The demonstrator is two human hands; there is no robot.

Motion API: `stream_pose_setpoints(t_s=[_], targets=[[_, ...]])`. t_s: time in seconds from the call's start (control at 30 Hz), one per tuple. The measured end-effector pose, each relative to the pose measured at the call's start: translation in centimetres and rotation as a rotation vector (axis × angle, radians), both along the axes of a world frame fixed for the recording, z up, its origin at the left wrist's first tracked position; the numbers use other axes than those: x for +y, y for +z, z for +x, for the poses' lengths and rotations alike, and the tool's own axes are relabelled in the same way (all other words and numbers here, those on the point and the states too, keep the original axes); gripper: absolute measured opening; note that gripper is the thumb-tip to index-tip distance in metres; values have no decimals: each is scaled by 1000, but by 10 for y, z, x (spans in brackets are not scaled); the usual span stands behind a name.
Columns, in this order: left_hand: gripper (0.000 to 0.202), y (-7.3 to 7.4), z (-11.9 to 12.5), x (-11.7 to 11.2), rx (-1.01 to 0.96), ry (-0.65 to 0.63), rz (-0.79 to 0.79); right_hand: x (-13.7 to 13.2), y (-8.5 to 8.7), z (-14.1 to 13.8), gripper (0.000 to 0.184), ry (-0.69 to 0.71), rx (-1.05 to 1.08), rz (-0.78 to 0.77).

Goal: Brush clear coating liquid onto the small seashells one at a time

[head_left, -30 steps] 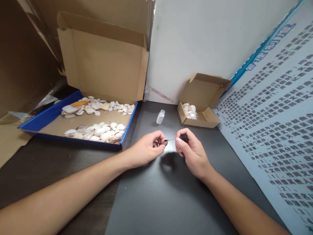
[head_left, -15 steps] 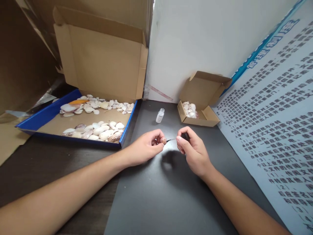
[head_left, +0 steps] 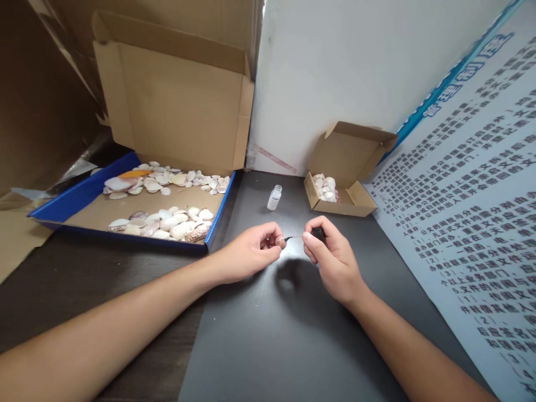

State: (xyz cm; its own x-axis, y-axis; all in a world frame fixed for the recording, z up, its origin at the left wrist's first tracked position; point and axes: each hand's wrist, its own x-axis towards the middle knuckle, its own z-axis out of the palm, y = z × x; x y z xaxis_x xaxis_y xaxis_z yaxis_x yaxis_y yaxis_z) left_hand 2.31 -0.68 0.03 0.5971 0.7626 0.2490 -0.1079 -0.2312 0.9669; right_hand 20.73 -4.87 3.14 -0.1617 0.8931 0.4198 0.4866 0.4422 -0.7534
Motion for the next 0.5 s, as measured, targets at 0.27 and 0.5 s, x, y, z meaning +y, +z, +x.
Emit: stream_pose_setpoints(t_s=[0.27, 0.5], targets=[[7, 2, -1, -2, 12, -2, -8, -5, 1, -5, 13, 108, 25, -31], [10, 0, 0, 0, -4, 23, -11, -1, 2, 1, 14, 56, -3, 0]])
